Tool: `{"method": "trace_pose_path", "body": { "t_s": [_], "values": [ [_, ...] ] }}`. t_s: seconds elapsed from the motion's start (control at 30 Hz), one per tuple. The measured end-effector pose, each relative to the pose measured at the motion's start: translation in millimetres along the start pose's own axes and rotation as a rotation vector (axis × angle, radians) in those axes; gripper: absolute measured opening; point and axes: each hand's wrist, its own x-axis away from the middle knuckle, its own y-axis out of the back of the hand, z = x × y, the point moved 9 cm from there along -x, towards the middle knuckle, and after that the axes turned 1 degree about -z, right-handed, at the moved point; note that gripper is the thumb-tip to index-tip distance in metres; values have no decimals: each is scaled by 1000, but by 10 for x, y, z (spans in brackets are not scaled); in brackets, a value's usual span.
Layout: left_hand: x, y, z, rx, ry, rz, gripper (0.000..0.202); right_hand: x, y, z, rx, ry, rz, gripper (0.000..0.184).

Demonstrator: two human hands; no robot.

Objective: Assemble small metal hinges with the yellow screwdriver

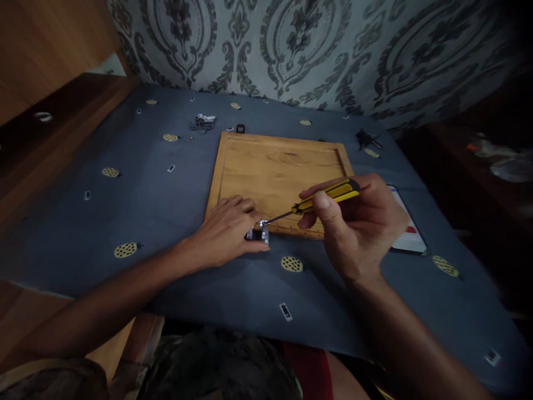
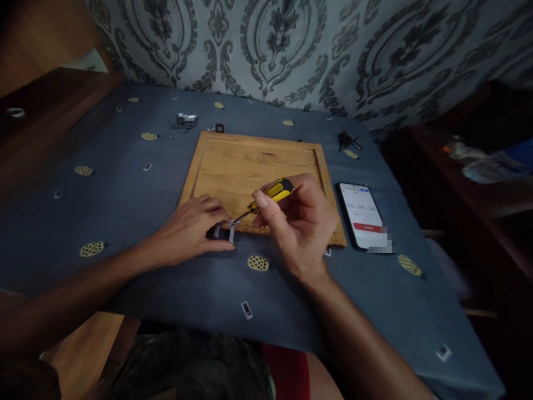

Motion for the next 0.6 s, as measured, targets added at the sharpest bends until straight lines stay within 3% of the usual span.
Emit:
{"method": "trace_pose_path", "body": {
  "t_s": [0.6],
  "values": [
    [-1, 4, -7, -5, 5, 6, 36, -13, -38, -40, -33, -77, 75, 24]
  ]
}}
